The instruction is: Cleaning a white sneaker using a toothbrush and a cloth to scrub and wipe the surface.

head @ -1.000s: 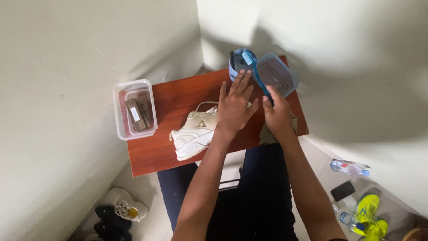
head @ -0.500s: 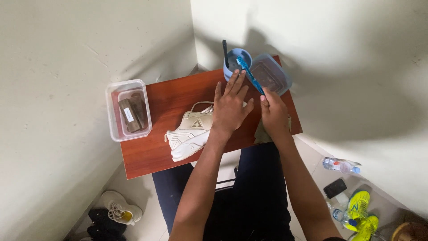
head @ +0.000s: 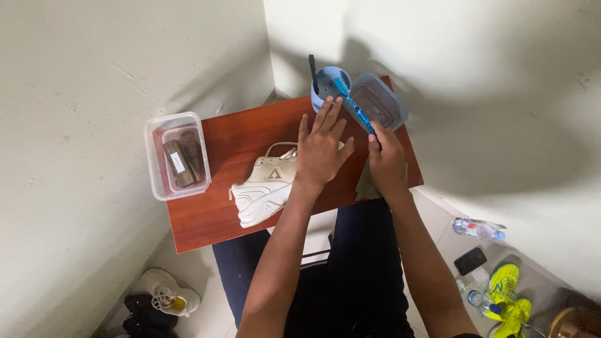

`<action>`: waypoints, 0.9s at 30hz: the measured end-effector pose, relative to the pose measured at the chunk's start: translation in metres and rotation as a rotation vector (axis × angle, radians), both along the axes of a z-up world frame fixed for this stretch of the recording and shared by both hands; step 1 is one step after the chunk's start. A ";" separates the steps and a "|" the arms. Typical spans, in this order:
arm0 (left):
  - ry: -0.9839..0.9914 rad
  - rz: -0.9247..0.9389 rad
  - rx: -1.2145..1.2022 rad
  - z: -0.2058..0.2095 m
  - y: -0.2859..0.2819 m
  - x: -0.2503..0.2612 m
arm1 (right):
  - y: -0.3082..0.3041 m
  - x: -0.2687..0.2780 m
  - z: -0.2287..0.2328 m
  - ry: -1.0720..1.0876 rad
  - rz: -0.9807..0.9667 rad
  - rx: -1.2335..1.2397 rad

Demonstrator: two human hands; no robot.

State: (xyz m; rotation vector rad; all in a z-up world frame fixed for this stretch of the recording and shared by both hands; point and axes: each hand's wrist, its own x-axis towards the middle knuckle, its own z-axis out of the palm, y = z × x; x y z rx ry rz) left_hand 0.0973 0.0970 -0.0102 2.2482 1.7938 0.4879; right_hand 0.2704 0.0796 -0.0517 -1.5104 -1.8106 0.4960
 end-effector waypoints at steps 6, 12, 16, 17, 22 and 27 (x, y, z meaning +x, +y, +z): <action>-0.016 0.005 0.017 -0.003 0.001 0.001 | -0.003 0.000 0.009 0.155 -0.053 -0.097; 0.022 -0.015 0.010 -0.008 0.001 0.002 | -0.009 0.014 0.018 0.195 -0.160 -0.288; 0.088 -0.030 -0.017 -0.007 0.002 0.008 | -0.010 0.027 0.019 0.265 -0.176 -0.275; 0.126 -0.035 0.009 -0.011 0.003 0.010 | -0.011 0.031 0.020 0.264 -0.203 -0.276; 0.097 -0.062 0.265 -0.020 -0.001 0.027 | -0.017 0.047 0.026 0.232 -0.208 -0.248; 0.050 -0.106 0.305 -0.035 -0.003 0.045 | -0.012 0.038 0.039 0.250 -0.075 -0.156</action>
